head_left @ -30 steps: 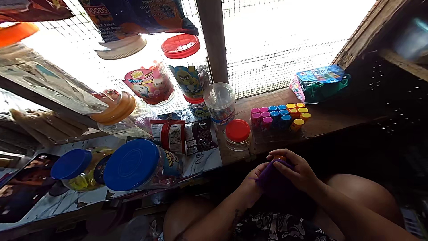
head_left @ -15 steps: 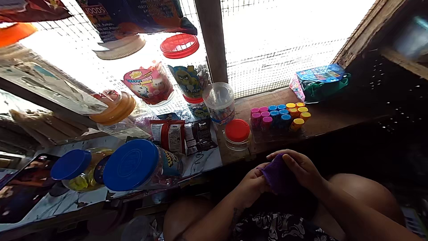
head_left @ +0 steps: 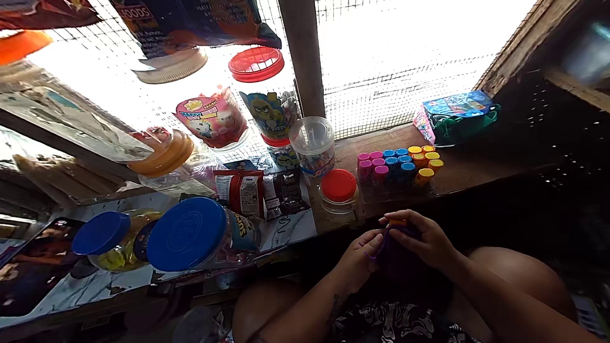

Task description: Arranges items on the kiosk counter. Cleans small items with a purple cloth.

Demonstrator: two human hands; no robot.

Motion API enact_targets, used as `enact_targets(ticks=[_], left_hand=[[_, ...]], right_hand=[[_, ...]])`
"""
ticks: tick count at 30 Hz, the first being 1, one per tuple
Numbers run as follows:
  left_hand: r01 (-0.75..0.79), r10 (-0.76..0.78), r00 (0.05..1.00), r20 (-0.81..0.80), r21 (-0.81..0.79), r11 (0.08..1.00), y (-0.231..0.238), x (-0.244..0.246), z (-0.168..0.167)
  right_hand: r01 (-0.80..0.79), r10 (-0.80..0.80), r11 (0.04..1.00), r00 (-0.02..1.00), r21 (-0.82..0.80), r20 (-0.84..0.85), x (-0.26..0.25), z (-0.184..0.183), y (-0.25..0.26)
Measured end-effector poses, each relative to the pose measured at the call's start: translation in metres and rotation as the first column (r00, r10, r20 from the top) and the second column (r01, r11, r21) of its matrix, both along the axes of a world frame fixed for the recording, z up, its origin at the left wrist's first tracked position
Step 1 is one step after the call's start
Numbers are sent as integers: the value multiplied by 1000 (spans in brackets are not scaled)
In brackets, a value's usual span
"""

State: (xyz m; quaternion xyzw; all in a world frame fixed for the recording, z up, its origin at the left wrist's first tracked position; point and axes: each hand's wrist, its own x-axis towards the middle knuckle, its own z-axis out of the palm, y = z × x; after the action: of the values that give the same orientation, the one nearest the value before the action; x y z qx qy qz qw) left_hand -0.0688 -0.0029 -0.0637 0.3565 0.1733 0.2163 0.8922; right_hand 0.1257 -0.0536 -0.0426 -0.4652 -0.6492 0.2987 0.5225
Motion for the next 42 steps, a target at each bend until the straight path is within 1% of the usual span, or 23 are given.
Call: enact_targets(ticks=[4, 9, 12, 14, 17, 20, 23, 25, 27, 30, 34, 38, 42], left_hand=[[36, -34, 995, 94, -16, 999, -1, 1, -5], [20, -15, 991, 136, -37, 999, 0, 1, -5], [-15, 21, 991, 135, -47, 999, 0, 1, -5], [-44, 47, 992, 119, -26, 999, -1, 3, -6], [-60, 60, 992, 111, 3, 998, 0, 3, -7], [-64, 64, 993, 102, 4, 998, 0, 2, -8], [-9, 9, 998, 66, -1, 1000, 1, 0, -5], [16, -17, 999, 48, 23, 1000, 1, -1, -5], [-3, 3, 1000, 2, 65, 998, 1, 1, -3], [-52, 61, 997, -46, 174, 983, 0, 1, 2], [-59, 94, 991, -94, 324, 944, -1, 0, 7], [-97, 116, 993, -28, 388, 917, 1, -2, 3], [-185, 176, 983, 59, 354, 917, 1, -2, -3]], right_hand=[[29, -30, 999, 1000, 25, 9, 1, 3, -1], [48, -49, 998, 999, -50, -19, -1, 3, -1], [-1, -2, 996, 999, -89, -35, -1, 2, -2], [-46, 42, 995, 998, -89, -44, -2, 0, -2], [-86, 87, 994, 996, -60, 12, -2, -2, -2], [-16, 14, 999, 997, 34, 72, -3, -2, -2], [67, -72, 996, 995, 66, 74, -1, 0, -3], [84, -90, 994, 992, 67, 91, 0, 0, -4], [84, -92, 993, 990, 80, 110, 0, 0, -4], [88, -102, 990, 986, 114, 132, -1, -2, -5], [52, -78, 987, 982, 154, 173, -1, -4, -4], [19, -53, 983, 981, 181, 189, -1, -3, -2], [29, -43, 995, 989, 99, 144, -3, -1, -3]])
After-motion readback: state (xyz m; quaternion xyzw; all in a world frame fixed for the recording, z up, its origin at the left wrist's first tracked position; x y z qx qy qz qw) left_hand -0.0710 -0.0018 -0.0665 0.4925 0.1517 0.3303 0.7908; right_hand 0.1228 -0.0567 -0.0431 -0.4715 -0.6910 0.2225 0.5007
